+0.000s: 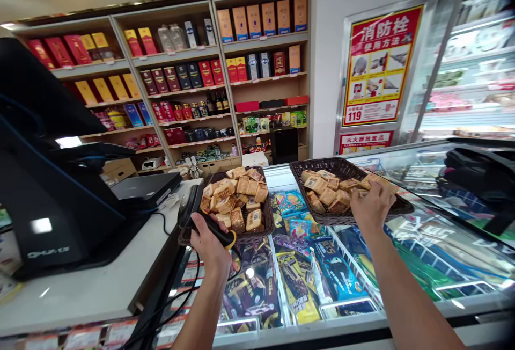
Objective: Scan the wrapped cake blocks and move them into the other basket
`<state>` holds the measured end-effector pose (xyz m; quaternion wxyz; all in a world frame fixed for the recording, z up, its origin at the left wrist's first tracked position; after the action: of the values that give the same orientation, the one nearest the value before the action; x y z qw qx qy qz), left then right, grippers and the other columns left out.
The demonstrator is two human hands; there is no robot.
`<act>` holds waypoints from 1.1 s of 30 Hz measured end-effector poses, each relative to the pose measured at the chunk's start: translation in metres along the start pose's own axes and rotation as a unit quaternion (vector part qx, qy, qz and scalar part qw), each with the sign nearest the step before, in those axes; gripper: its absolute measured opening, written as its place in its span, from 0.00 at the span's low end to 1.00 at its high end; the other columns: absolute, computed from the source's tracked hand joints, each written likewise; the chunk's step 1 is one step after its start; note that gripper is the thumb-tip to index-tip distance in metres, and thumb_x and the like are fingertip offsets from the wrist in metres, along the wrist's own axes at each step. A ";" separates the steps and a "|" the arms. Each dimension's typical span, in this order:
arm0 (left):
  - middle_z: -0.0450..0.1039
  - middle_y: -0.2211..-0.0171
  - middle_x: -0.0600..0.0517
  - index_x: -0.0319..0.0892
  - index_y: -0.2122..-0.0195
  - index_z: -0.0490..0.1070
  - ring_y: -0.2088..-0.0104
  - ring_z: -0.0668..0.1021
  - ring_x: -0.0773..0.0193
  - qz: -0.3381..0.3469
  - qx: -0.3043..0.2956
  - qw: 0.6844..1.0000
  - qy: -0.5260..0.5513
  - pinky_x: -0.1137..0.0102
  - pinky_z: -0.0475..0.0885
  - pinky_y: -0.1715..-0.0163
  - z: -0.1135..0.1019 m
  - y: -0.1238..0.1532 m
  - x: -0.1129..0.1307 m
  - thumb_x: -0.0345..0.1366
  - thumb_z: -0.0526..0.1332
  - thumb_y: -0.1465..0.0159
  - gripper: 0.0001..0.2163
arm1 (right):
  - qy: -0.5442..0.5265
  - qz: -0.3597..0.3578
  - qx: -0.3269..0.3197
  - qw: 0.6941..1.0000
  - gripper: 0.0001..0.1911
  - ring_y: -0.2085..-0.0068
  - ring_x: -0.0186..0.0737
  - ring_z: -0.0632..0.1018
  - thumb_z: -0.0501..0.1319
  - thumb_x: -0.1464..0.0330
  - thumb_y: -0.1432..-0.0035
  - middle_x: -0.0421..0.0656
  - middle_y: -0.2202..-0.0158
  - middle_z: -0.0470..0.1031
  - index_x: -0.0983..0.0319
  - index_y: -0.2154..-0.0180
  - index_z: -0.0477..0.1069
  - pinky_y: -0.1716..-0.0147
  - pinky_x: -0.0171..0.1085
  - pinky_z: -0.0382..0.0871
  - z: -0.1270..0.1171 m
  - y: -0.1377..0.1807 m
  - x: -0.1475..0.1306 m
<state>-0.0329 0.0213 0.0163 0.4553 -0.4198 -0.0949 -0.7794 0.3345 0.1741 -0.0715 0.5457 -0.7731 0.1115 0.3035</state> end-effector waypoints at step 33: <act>0.66 0.79 0.59 0.42 0.70 0.64 0.83 0.66 0.73 -0.016 -0.081 0.996 -0.024 0.76 0.62 0.84 -0.007 0.001 -0.023 0.60 0.64 0.41 0.23 | -0.401 0.020 -0.388 0.830 0.31 0.57 0.45 0.81 0.63 0.55 0.40 0.46 0.53 0.78 0.57 0.39 0.59 0.57 0.43 0.78 0.009 0.061 -0.190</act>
<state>-0.0312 0.0314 -0.0051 0.4049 -0.4724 -0.0495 -0.7813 0.1505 0.1287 -0.0082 0.1917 -0.7294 -0.2284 0.6157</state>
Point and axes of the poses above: each hand's wrist, its own y-axis away from the middle knuckle, its own z-axis out of the palm, x = y × z, the point moved 2 cm from there along -y, towards the middle knuckle
